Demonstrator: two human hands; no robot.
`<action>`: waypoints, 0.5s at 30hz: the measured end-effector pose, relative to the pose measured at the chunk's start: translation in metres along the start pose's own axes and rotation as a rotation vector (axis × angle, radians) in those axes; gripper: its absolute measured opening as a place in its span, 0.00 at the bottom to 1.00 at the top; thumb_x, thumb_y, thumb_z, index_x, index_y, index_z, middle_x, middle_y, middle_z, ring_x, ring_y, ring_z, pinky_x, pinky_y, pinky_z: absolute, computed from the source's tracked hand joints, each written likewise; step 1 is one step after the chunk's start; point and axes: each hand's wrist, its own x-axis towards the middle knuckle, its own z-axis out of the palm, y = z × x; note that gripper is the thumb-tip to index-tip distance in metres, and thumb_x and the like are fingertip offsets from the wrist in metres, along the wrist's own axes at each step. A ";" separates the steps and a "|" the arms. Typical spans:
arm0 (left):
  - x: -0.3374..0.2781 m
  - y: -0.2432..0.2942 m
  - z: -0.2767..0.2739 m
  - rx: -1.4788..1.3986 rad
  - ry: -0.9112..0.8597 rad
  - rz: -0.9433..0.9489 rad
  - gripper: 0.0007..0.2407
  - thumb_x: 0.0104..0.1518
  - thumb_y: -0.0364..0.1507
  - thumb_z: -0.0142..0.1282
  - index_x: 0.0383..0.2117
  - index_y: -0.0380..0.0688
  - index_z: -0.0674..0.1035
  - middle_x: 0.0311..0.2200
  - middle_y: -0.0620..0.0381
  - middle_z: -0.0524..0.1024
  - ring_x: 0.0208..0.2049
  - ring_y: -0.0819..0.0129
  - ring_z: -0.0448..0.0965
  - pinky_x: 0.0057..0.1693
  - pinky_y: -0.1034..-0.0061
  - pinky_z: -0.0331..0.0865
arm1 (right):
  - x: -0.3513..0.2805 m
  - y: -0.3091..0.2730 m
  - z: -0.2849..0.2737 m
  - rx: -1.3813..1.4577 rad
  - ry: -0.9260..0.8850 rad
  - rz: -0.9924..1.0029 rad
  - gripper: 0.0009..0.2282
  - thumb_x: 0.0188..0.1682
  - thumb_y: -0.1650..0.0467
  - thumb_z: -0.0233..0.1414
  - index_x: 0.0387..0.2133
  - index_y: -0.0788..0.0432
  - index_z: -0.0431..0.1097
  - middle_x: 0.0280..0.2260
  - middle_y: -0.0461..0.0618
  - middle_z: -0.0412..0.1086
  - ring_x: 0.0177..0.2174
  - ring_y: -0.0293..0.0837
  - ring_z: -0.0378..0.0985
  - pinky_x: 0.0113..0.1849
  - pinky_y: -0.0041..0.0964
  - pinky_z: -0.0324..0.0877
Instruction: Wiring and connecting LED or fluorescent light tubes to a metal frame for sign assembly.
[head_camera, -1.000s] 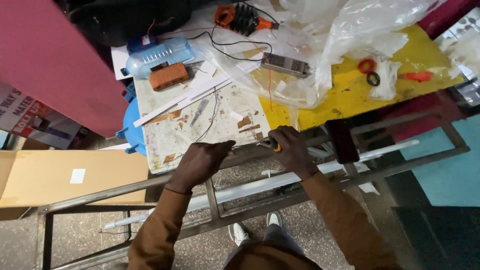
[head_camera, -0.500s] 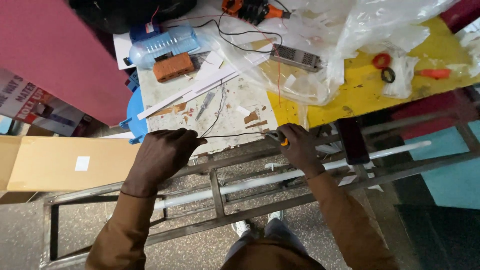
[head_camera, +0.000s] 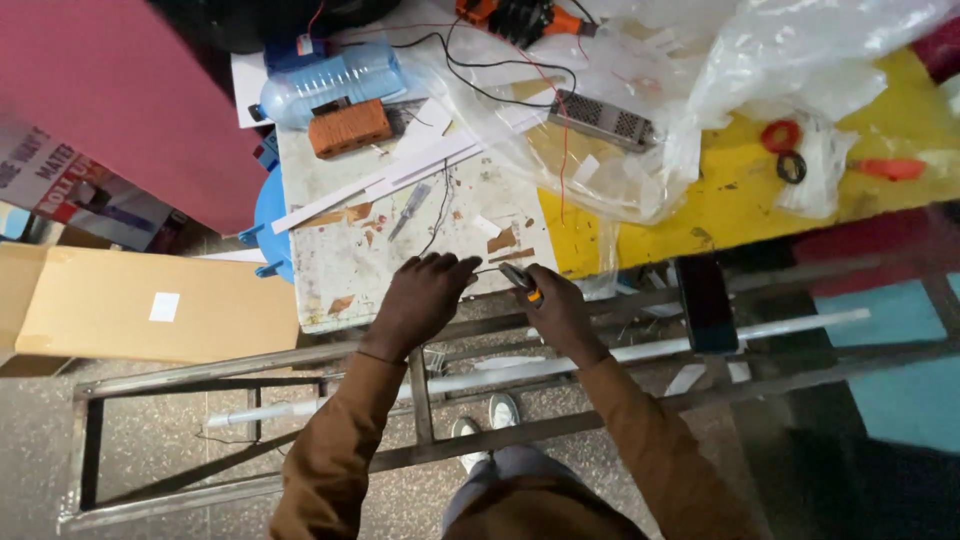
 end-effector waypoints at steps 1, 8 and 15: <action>-0.005 0.004 0.008 0.002 0.014 -0.024 0.14 0.70 0.28 0.56 0.60 0.53 0.84 0.37 0.50 0.86 0.43 0.49 0.90 0.48 0.56 0.81 | 0.000 -0.002 -0.007 -0.006 -0.019 -0.019 0.05 0.61 0.69 0.60 0.41 0.56 0.72 0.33 0.60 0.77 0.34 0.67 0.85 0.33 0.63 0.78; -0.033 -0.038 0.028 -0.065 -0.044 -0.299 0.10 0.73 0.27 0.50 0.48 0.56 0.85 0.32 0.53 0.87 0.39 0.50 0.91 0.45 0.55 0.83 | 0.039 0.011 -0.011 -0.356 -0.317 -0.193 0.18 0.56 0.73 0.60 0.59 0.50 0.68 0.47 0.54 0.75 0.51 0.60 0.82 0.54 0.63 0.76; -0.057 -0.050 0.047 -0.122 0.074 -0.557 0.08 0.75 0.30 0.51 0.48 0.51 0.85 0.34 0.48 0.82 0.38 0.40 0.88 0.44 0.45 0.83 | 0.093 0.063 0.067 -0.503 -0.328 -0.165 0.25 0.55 0.61 0.66 0.61 0.51 0.64 0.47 0.57 0.73 0.53 0.63 0.77 0.56 0.68 0.69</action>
